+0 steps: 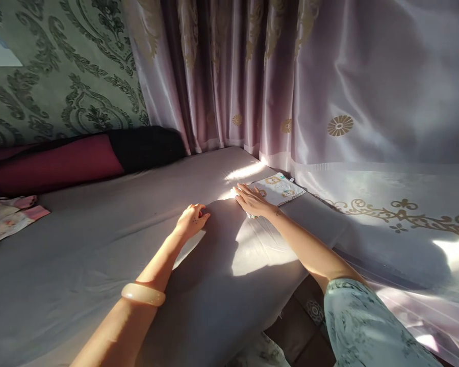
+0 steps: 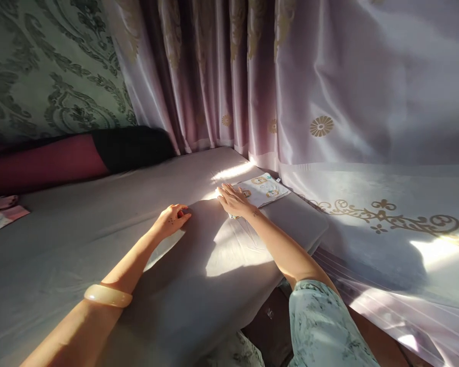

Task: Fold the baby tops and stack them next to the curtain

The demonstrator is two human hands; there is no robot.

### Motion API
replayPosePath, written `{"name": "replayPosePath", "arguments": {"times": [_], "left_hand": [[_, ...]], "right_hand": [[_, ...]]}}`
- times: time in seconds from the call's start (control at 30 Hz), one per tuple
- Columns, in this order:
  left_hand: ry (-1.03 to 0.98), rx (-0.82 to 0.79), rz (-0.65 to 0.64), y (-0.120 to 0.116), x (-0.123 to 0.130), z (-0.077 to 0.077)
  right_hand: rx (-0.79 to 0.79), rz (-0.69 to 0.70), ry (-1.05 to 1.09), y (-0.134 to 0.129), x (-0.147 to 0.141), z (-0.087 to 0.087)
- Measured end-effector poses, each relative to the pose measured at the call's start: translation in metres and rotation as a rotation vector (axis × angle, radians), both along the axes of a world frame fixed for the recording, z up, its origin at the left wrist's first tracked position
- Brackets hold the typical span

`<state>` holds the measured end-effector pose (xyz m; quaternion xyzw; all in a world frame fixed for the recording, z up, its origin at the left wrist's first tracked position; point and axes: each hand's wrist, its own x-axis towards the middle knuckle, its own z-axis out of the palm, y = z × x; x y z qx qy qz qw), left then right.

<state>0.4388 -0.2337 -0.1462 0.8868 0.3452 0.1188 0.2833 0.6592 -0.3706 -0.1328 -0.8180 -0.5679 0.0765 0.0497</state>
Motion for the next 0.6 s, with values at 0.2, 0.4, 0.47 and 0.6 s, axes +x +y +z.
{"name": "replayPosePath", "arguments": {"times": [0.2,0.4,0.47,0.6], "left_hand": [[-0.217,-0.091,0.105,0.033,-0.054,-0.003],[-0.261,-0.200,0.221,0.052,-0.108,0.006],[-0.256,-0.187,0.242,0.058,-0.125,0.007],[-0.214,-0.157,0.284,0.071,-0.158,0.007]], "right_hand": [[-0.027,0.047,-0.023,0.010,-0.008,-0.014],[0.008,0.044,-0.109,0.013,-0.010,-0.021],[0.010,0.050,-0.113,0.013,-0.010,-0.019],[0.000,0.063,-0.122,0.012,-0.008,-0.015]]}}
